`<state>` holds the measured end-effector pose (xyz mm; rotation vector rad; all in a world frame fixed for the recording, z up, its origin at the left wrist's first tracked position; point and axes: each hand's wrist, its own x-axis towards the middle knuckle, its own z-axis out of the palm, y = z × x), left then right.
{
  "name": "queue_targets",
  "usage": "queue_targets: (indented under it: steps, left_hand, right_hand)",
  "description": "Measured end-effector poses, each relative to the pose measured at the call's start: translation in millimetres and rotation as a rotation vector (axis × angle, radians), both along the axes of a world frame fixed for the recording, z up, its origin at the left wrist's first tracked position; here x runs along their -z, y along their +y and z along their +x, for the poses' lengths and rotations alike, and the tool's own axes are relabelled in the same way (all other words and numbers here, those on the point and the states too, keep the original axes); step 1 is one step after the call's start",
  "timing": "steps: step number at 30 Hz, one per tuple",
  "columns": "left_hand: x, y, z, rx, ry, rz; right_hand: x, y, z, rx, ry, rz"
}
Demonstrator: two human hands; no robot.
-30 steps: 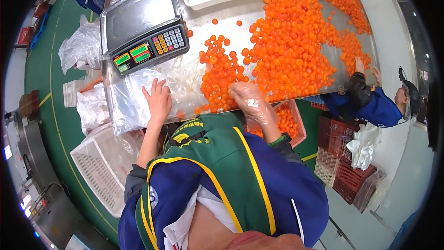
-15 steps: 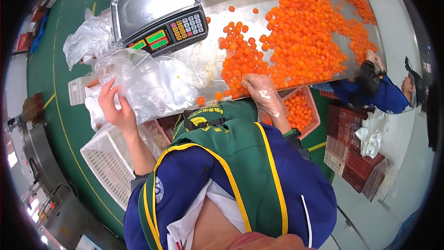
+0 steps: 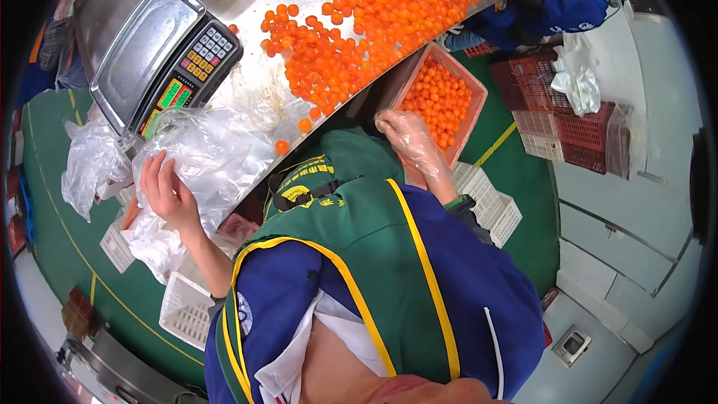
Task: Bagging and preparing salted egg yolks for weighing and packaging on a production floor.
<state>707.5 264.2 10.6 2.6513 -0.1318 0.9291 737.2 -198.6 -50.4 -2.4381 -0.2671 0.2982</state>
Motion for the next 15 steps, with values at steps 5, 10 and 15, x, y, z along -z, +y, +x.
queue_targets:
  steps: [5, 10, 15]
  left_hand:
    - [-9, 10, -12, -0.019, -0.029, 0.047]
    - [12, 16, -26, 0.017, 0.105, 0.148]
    - [43, 16, -45, -0.039, 0.349, 0.099]
  right_hand:
    - [9, -19, -24, -0.016, -0.040, -0.146]
    - [-4, 18, 0, 0.022, -0.079, 0.037]
    - [-20, 97, 59, -0.269, -0.144, -0.065]
